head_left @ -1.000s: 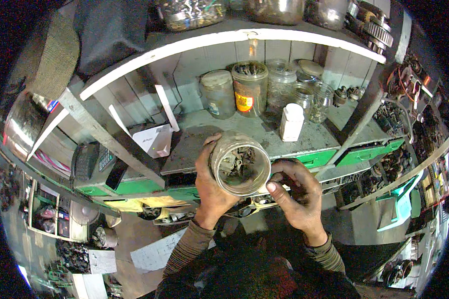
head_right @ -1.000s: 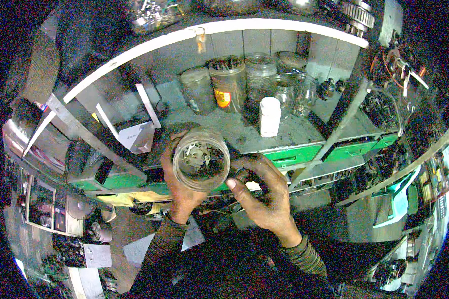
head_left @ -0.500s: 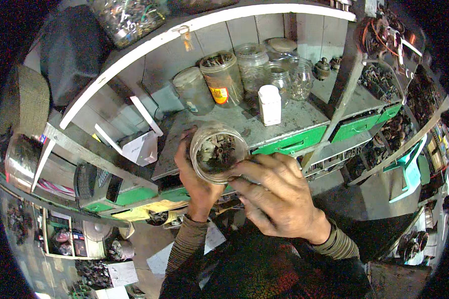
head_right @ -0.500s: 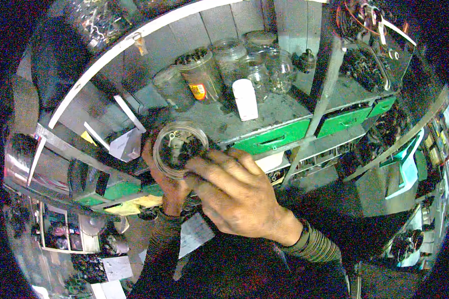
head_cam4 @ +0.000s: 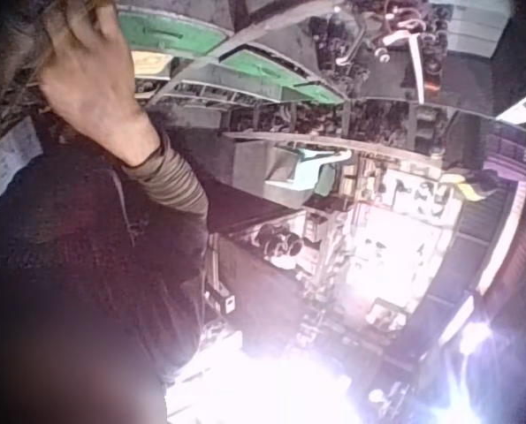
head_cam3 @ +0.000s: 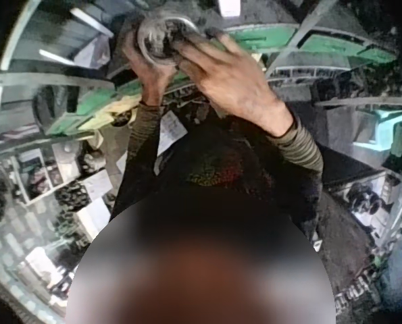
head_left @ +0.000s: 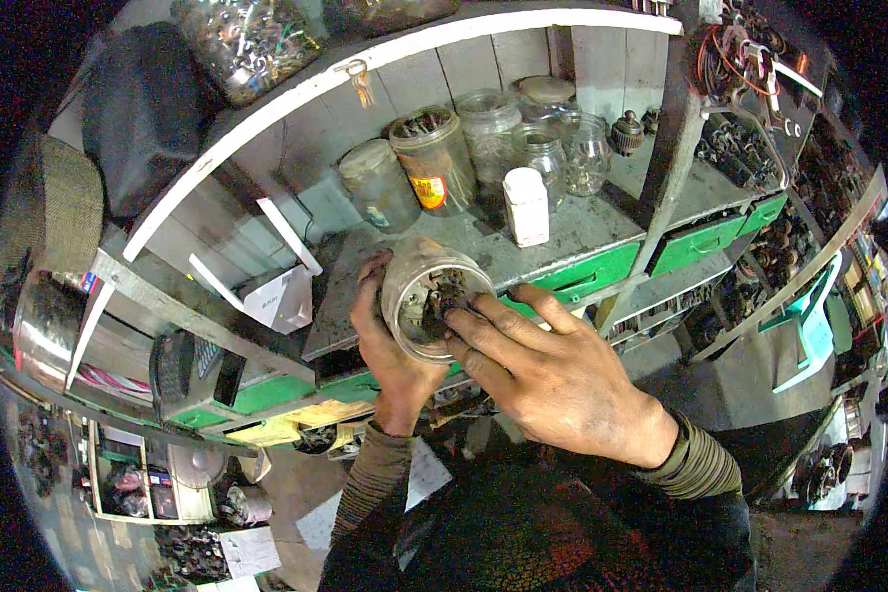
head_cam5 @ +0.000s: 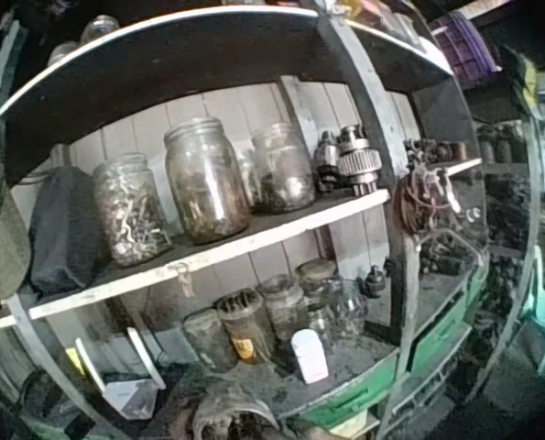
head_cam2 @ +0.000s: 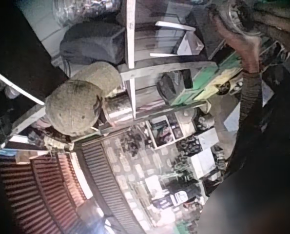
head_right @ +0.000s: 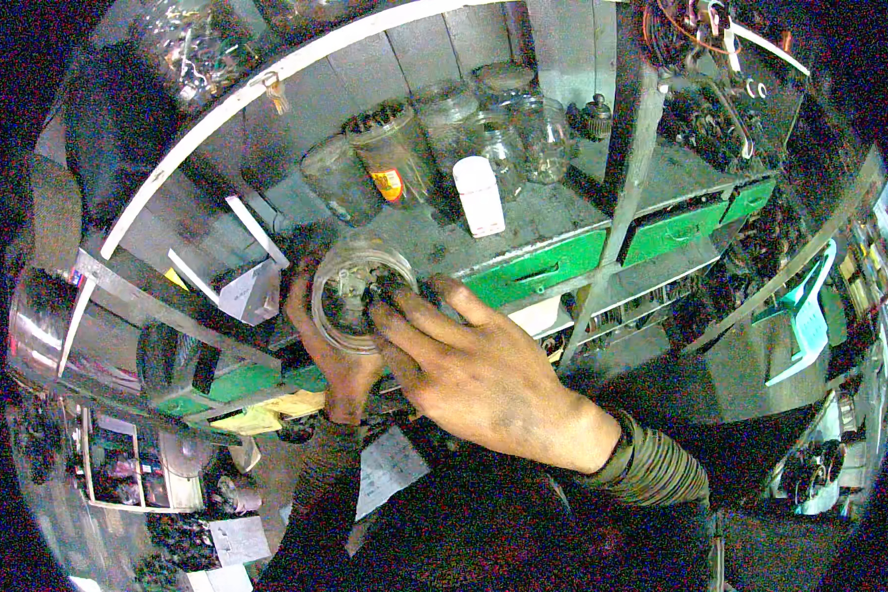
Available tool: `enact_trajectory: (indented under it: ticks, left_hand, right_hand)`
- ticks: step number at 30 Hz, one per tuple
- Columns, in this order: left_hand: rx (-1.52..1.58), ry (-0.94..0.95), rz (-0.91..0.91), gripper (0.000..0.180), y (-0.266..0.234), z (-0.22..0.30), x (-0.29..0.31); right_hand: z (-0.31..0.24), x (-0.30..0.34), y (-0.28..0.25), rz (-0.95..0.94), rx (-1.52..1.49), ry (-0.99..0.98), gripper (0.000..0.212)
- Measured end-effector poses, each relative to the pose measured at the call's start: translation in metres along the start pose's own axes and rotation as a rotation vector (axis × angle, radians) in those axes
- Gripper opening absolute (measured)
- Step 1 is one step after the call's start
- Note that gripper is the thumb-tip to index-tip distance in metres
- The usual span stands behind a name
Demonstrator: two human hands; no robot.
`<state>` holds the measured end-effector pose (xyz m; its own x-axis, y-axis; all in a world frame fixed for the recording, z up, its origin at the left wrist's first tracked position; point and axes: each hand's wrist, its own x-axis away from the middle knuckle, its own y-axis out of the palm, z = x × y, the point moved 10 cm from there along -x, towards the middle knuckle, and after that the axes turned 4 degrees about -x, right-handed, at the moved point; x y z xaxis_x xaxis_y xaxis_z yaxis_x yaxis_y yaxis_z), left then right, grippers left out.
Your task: The person retrieves a small metal part from a jar in a parts shop, then enters a blue jeepney and installs the part into the dashboard area using a screwdriver. The person handles the part, aligns it, and secures it with the tool.
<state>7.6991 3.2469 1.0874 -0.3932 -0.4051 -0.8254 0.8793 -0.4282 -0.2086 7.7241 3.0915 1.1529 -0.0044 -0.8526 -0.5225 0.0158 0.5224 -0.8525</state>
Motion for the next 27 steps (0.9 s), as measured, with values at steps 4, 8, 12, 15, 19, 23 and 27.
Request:
enact_trajectory:
  ticks: [4, 8, 12, 15, 19, 23, 27]
  left_hand:
    - [0.068, -0.109, 0.017, 0.099, 0.001, -0.008, -0.003]
    - [0.088, -0.135, 0.003, 0.106, -0.003, -0.016, -0.002]
    - [-0.043, -0.069, 0.013, 0.112, -0.01, -0.018, -0.002]
    - [-0.165, -0.046, -0.014, 0.122, -0.009, -0.014, -0.002]
    - [-0.211, -0.008, -0.028, 0.117, -0.01, 0.001, -0.007]
    - [-0.172, -0.016, -0.046, 0.116, -0.01, 0.007, -0.014]
    - [0.054, -0.062, 0.043, 0.107, -0.009, 0.002, -0.012]
  right_hand:
    - [0.0, 0.003, -0.01, 0.072, -0.036, 0.011, 0.048]
    - [0.007, 0.012, -0.027, 0.145, -0.136, 0.045, 0.051]
    - [0.012, 0.017, -0.036, 0.17, -0.171, 0.063, 0.053]
    - [0.009, 0.017, -0.035, 0.157, -0.143, 0.047, 0.053]
    - [0.006, 0.015, -0.036, 0.164, -0.144, 0.04, 0.054]
    - [0.004, 0.009, -0.04, 0.164, -0.144, 0.026, 0.053]
    - [0.002, 0.001, -0.038, 0.15, -0.195, 0.041, 0.056]
